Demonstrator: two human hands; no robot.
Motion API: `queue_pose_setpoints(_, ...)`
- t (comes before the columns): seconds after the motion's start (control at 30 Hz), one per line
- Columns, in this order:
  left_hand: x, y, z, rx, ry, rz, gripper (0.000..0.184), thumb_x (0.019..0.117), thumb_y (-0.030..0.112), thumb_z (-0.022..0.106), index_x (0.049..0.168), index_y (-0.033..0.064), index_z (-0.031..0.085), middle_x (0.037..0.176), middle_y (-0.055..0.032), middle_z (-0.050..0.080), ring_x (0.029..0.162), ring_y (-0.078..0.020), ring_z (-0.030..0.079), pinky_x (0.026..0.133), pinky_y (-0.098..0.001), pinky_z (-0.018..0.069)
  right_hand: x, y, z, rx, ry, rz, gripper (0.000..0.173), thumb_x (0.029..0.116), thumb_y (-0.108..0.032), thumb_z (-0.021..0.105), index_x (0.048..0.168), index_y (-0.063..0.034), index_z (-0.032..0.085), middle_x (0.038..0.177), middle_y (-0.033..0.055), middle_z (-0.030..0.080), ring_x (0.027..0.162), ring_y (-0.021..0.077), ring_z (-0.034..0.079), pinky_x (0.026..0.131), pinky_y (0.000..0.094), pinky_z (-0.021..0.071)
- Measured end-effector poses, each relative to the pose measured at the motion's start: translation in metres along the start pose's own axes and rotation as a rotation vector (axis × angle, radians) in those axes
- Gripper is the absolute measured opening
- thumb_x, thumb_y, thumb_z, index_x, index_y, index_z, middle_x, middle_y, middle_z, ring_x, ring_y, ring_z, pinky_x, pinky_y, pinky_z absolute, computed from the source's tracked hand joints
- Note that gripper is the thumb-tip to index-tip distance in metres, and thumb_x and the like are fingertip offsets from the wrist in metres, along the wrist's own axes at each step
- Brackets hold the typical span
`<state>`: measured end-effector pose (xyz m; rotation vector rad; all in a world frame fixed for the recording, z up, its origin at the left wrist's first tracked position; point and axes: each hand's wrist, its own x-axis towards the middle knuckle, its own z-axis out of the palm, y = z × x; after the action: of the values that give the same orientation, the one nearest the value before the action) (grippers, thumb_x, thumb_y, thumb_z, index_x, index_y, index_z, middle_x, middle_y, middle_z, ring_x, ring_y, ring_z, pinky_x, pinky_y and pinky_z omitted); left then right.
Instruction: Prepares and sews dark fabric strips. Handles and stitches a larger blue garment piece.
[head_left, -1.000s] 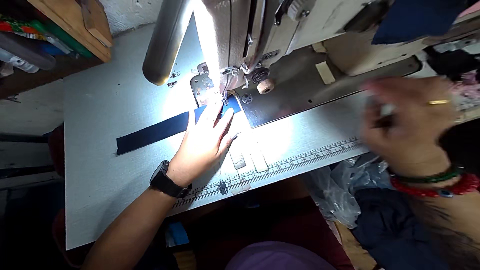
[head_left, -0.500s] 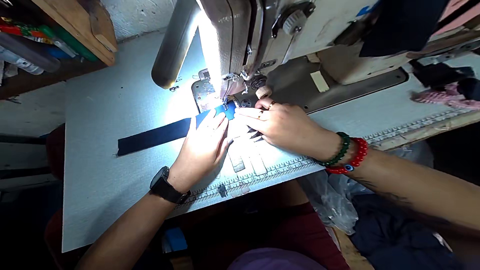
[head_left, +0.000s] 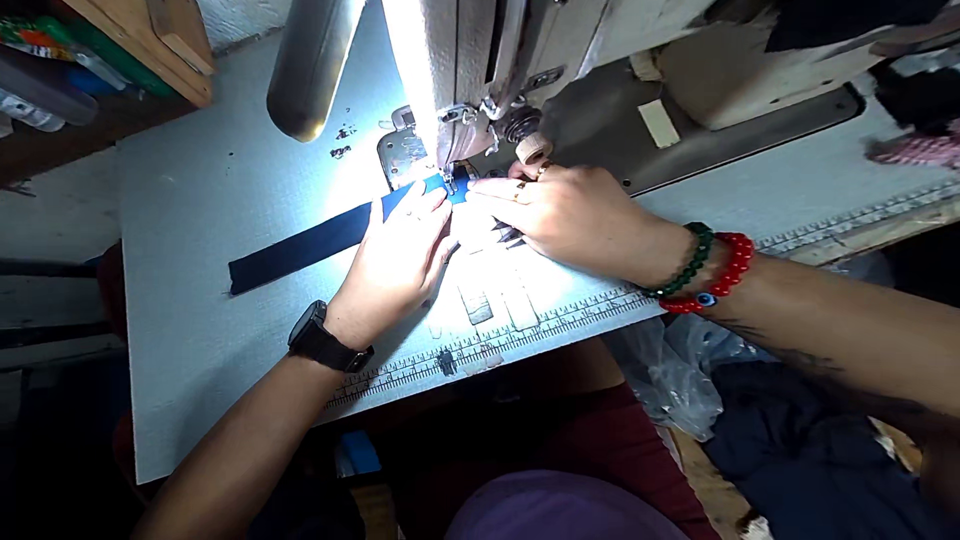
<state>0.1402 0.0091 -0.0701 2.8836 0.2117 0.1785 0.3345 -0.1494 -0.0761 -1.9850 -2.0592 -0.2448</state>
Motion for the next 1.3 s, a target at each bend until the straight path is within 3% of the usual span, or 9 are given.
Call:
queue_pose_setpoints(0.23, 0.008, -0.009, -0.002, -0.008, 0.001, 0.007, 0.048, 0.1099, 0.033, 0.038, 0.146, 0.0054, 0.055, 0.158, -0.01, 0.047, 0.153, -0.0308, 0.032, 0.121, -0.0668, 0.0168, 0.012, 0.013, 0.007, -0.005, 0.026, -0.01, 0.037, 0.0992, -0.002, 0.052, 0.129, -0.0125, 0.071, 0.137, 0.0045, 0.067, 0.103, 0.0351, 0.069, 0.064, 0.0469, 0.0534)
queue_pose_setpoints(0.37, 0.005, -0.011, -0.005, -0.021, 0.013, 0.03, 0.048, 0.1088, 0.029, 0.041, 0.149, 0.0045, 0.052, 0.161, -0.0107, 0.042, 0.154, -0.0298, 0.03, 0.122, -0.0654, 0.0169, 0.018, 0.013, 0.007, 0.025, 0.0, 0.069, 0.039, 0.1013, -0.006, 0.052, 0.133, -0.0203, 0.07, 0.132, 0.0044, 0.07, 0.104, 0.0346, 0.069, 0.069, 0.0483, 0.0544)
queue_pose_setpoints(0.5, 0.008, -0.014, 0.001, -0.001, 0.048, 0.032, 0.047, 0.1091, 0.032, 0.042, 0.146, 0.0065, 0.055, 0.16, -0.0083, 0.044, 0.155, -0.0267, 0.029, 0.123, -0.066, 0.0143, -0.01, 0.005, -0.009, 0.016, 0.02, 0.089, 0.05, 0.0954, 0.002, 0.055, 0.143, -0.0132, 0.061, 0.148, 0.0066, 0.058, 0.119, 0.0361, 0.062, 0.077, 0.0501, 0.0551)
queue_pose_setpoints(0.6, 0.009, -0.016, 0.001, 0.015, 0.023, 0.026, 0.048, 0.1101, 0.034, 0.039, 0.148, 0.0071, 0.054, 0.161, -0.0076, 0.042, 0.155, -0.0267, 0.027, 0.123, -0.066, 0.0133, -0.074, 0.02, -0.031, 0.024, 0.291, 0.214, 0.037, 0.1006, -0.008, 0.056, 0.137, -0.0069, 0.064, 0.142, 0.0147, 0.061, 0.123, 0.0331, 0.062, 0.095, 0.0474, 0.0546)
queue_pose_setpoints(0.67, 0.01, -0.016, -0.001, 0.003, 0.009, 0.022, 0.048, 0.1102, 0.033, 0.038, 0.148, 0.0071, 0.054, 0.161, -0.0075, 0.043, 0.155, -0.0274, 0.027, 0.123, -0.0663, 0.0135, -0.116, 0.056, -0.043, -0.038, 0.447, 0.387, 0.029, 0.1048, -0.013, 0.054, 0.128, -0.0001, 0.064, 0.127, 0.0238, 0.064, 0.113, 0.0368, 0.064, 0.095, 0.0479, 0.0535)
queue_pose_setpoints(0.8, 0.015, -0.021, 0.003, 0.0, 0.015, 0.011, 0.048, 0.11, 0.036, 0.038, 0.145, 0.009, 0.057, 0.158, -0.0076, 0.047, 0.153, -0.0282, 0.032, 0.121, -0.0686, 0.0143, -0.151, 0.123, -0.058, -0.02, 0.401, 0.817, 0.045, 0.1115, -0.03, 0.042, 0.148, -0.0049, 0.05, 0.135, 0.0276, 0.059, 0.114, 0.0355, 0.063, 0.101, 0.0462, 0.0491)
queue_pose_setpoints(1.0, 0.016, -0.024, 0.002, 0.006, 0.018, 0.015, 0.047, 0.1104, 0.032, 0.038, 0.147, 0.0079, 0.054, 0.16, -0.0082, 0.044, 0.154, -0.0278, 0.03, 0.122, -0.0683, 0.0112, -0.157, 0.114, -0.041, -0.051, 0.356, 0.758, 0.039, 0.1058, -0.029, 0.055, 0.127, 0.0027, 0.064, 0.125, 0.0338, 0.061, 0.112, 0.0502, 0.061, 0.094, 0.0619, 0.0476)
queue_pose_setpoints(1.17, 0.017, -0.024, 0.002, -0.004, 0.036, 0.015, 0.046, 0.1102, 0.032, 0.038, 0.145, 0.0087, 0.057, 0.157, -0.0074, 0.048, 0.152, -0.0266, 0.034, 0.122, -0.0671, 0.0126, -0.163, 0.117, -0.037, -0.054, 0.466, 0.736, 0.036, 0.1071, -0.025, 0.053, 0.132, -0.0029, 0.064, 0.136, 0.026, 0.061, 0.121, 0.0387, 0.061, 0.102, 0.0481, 0.0484)
queue_pose_setpoints(1.3, 0.023, -0.029, 0.0, -0.004, 0.022, 0.009, 0.047, 0.1109, 0.033, 0.036, 0.145, 0.01, 0.057, 0.154, -0.0076, 0.052, 0.15, -0.0247, 0.038, 0.122, -0.0672, 0.0139, -0.163, 0.117, -0.039, -0.025, 0.493, 0.707, 0.038, 0.1069, -0.023, 0.053, 0.141, -0.006, 0.058, 0.145, 0.0252, 0.054, 0.123, 0.0376, 0.06, 0.1, 0.0477, 0.0498)
